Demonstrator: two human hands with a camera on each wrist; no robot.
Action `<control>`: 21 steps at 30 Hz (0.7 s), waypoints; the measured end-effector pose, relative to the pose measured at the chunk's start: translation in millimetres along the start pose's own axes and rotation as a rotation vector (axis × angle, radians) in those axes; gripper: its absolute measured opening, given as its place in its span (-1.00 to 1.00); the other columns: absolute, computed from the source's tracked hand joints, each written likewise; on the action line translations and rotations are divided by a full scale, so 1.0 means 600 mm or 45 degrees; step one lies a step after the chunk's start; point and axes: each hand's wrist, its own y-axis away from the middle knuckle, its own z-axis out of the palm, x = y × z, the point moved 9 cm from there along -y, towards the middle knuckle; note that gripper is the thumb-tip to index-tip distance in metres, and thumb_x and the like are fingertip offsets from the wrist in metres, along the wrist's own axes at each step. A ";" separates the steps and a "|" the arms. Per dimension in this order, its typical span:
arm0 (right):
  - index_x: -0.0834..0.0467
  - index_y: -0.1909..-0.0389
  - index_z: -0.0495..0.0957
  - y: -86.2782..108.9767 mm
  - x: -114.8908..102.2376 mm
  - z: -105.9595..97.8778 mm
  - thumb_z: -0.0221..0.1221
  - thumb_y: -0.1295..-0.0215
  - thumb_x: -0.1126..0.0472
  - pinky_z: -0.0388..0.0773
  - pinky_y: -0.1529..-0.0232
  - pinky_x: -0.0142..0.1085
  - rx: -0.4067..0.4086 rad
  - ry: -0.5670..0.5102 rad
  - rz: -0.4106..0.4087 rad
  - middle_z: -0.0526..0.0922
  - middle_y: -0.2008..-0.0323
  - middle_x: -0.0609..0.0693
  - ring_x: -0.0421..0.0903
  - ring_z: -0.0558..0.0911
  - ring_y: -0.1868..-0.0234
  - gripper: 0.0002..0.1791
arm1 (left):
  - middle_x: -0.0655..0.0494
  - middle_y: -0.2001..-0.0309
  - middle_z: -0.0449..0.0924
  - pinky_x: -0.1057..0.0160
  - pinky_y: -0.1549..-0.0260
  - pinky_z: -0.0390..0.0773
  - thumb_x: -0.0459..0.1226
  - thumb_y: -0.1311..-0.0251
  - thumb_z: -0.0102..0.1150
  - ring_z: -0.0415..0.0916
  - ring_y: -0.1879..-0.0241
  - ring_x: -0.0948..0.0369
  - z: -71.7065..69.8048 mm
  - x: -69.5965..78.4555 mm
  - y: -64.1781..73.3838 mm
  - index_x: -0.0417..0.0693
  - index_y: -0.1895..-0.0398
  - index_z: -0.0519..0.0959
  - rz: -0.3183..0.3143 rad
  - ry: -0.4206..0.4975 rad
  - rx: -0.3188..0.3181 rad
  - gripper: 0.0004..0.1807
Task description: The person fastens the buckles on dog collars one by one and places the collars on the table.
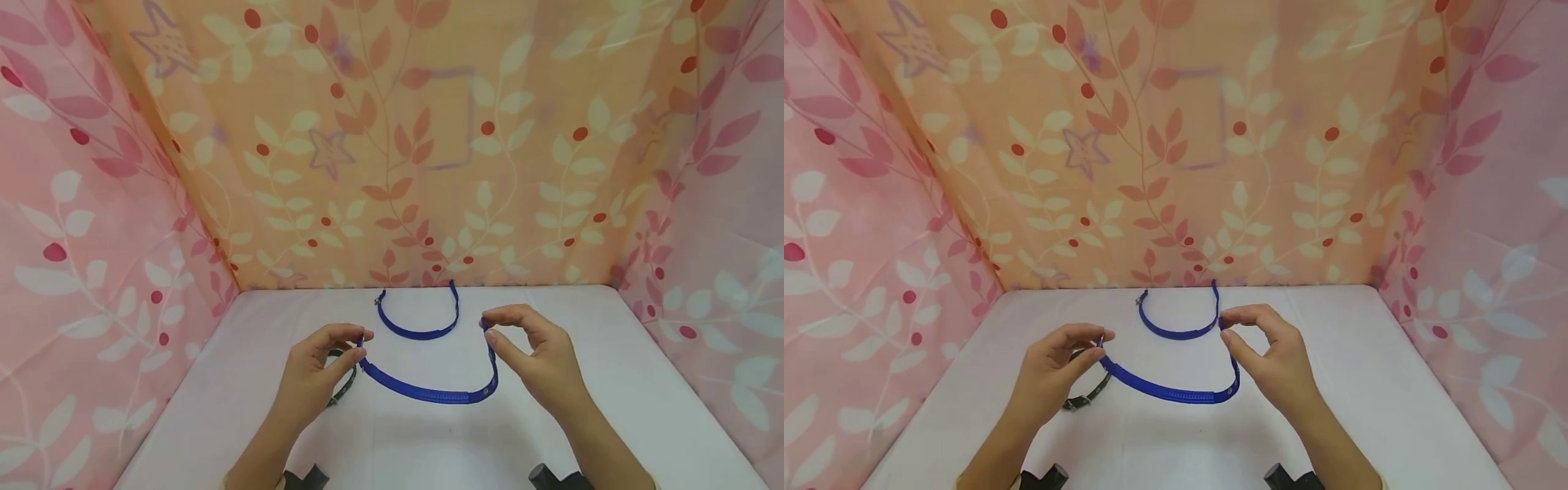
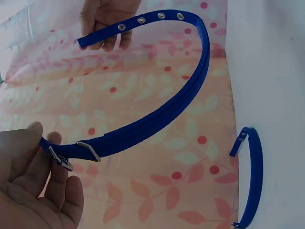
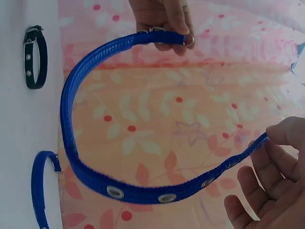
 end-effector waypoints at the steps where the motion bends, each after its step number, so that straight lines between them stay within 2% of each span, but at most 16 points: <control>1: -0.02 -0.01 0.66 -0.002 -0.006 0.008 0.34 -0.31 0.36 0.37 -0.30 -0.52 -0.010 0.005 -0.025 0.72 0.04 -0.17 -0.22 0.61 -0.09 -0.69 | 0.35 0.00 0.72 0.30 0.01 0.65 -0.18 -0.34 0.33 0.64 0.04 0.28 0.003 0.000 0.000 0.23 -0.09 0.65 0.002 0.016 -0.009 -0.72; 8: -0.05 0.05 0.70 -0.008 -0.047 0.057 0.40 -0.22 0.39 0.50 -0.15 -0.47 -0.059 -0.028 -0.237 0.70 0.07 -0.21 -0.19 0.61 -0.08 -0.65 | 0.40 0.00 0.71 0.32 0.06 0.64 -0.25 -0.34 0.32 0.62 0.03 0.28 0.019 0.007 0.004 0.30 -0.08 0.66 0.055 -0.011 -0.015 -0.69; 13: -0.03 0.05 0.71 0.001 -0.066 0.080 0.41 -0.16 0.43 0.52 -0.14 -0.44 -0.074 -0.063 -0.399 0.71 0.09 -0.15 -0.14 0.61 -0.03 -0.61 | 0.40 0.03 0.70 0.33 0.11 0.65 -0.19 -0.32 0.34 0.60 0.06 0.27 0.026 0.006 0.006 0.28 -0.04 0.67 0.041 -0.015 -0.015 -0.74; 17: -0.03 0.05 0.71 0.007 -0.067 0.088 0.42 -0.13 0.44 0.52 -0.14 -0.48 -0.082 -0.038 -0.427 0.71 0.10 -0.16 -0.16 0.61 -0.03 -0.59 | 0.39 0.06 0.70 0.35 0.14 0.66 -0.20 -0.29 0.37 0.59 0.08 0.26 0.025 0.009 0.009 0.28 -0.03 0.68 0.057 -0.030 -0.014 -0.73; 21: -0.02 0.04 0.71 0.007 -0.062 0.091 0.43 -0.15 0.42 0.53 -0.13 -0.47 -0.092 -0.023 -0.410 0.71 0.10 -0.15 -0.15 0.62 -0.03 -0.61 | 0.36 0.07 0.72 0.38 0.10 0.65 -0.23 -0.27 0.39 0.60 0.00 0.28 0.023 0.026 0.008 0.23 -0.05 0.68 0.182 -0.079 -0.010 -0.69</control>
